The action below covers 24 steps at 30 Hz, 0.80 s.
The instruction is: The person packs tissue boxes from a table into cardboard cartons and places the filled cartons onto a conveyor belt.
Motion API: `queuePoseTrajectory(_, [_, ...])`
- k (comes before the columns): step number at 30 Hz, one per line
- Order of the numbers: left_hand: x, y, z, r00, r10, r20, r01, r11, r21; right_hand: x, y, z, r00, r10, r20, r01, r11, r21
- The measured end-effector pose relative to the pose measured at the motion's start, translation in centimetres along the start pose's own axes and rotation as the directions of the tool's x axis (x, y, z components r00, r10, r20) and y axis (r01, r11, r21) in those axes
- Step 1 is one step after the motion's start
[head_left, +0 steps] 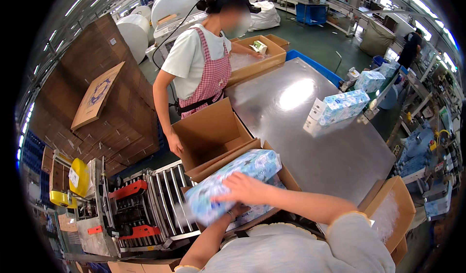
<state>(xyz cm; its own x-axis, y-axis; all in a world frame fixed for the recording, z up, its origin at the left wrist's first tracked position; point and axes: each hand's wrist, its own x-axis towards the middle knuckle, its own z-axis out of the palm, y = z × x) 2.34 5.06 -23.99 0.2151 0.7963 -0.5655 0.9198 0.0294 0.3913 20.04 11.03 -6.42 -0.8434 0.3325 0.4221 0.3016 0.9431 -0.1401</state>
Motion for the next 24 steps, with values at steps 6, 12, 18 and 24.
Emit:
queuePoseTrajectory(6, [-4.8,3.1,-7.0,0.993,0.066,0.103,-0.068,0.998,0.016,-0.6,3.1,7.1,0.935,0.192,0.297,-0.123,0.964,-0.235])
queuePoseTrajectory(12, [-7.4,1.6,-6.2,0.721,0.053,-0.691,0.186,0.945,0.267,-6.5,5.8,6.6,0.754,0.563,0.337,-0.475,0.823,-0.312])
queuePoseTrajectory(18, [-1.9,-3.7,-2.1,0.941,-0.197,-0.275,0.244,0.958,0.148,-6.5,8.9,10.8,0.557,0.634,0.536,-0.641,0.739,-0.207])
queuePoseTrajectory(24, [-8.1,-3.0,-5.7,0.707,-0.033,-0.707,-0.057,0.993,-0.104,-6.2,9.4,-1.0,0.764,0.621,-0.173,-0.535,0.760,0.368])
